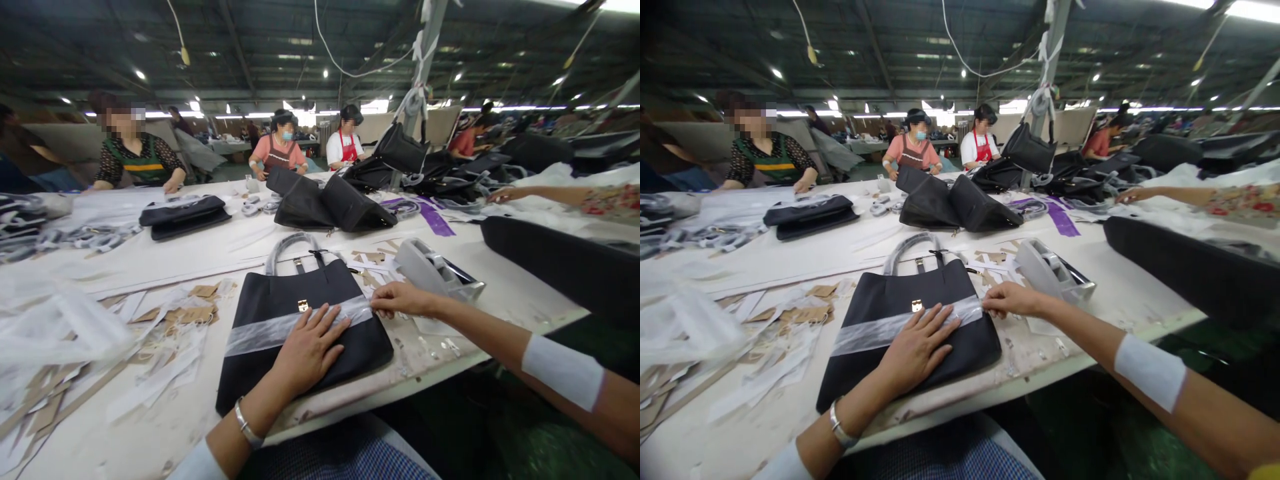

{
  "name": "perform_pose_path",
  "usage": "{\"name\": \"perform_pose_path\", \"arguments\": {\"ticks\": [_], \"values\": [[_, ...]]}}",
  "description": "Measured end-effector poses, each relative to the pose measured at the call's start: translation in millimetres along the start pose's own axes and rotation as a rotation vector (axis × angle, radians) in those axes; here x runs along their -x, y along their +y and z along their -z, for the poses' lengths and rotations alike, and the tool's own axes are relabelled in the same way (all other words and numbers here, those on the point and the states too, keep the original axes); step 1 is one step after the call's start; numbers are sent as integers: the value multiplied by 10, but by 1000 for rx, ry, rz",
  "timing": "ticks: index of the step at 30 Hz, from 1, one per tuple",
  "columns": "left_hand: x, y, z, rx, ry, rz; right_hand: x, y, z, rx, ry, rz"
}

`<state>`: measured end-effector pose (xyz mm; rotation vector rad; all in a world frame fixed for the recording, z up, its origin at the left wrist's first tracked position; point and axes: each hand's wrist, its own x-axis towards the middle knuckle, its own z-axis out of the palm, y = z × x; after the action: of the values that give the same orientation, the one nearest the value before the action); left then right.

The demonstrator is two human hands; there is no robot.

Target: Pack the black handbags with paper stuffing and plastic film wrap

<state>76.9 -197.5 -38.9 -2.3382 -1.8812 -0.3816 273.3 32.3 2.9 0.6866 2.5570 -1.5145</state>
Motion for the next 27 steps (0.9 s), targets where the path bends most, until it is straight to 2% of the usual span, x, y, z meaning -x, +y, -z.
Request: {"name": "perform_pose_path", "arguments": {"ticks": [3,7,11,15,23,27], "values": [[-7,5,3,-22,-17,3,53,-46,-14,30,24,6],[-12,14,12,-56,-7,-8,74,-199,7,158,110,-60],[-16,16,19,-75,-18,-16,35,-280,11,138,113,-121],[-23,15,16,-93,-20,-19,0,-272,6,176,150,-112],[-24,12,0,-124,-11,-29,104,47,64,423,411,-149],[-24,13,2,-144,-14,-32,252,-12,-88,436,593,-49]]}}
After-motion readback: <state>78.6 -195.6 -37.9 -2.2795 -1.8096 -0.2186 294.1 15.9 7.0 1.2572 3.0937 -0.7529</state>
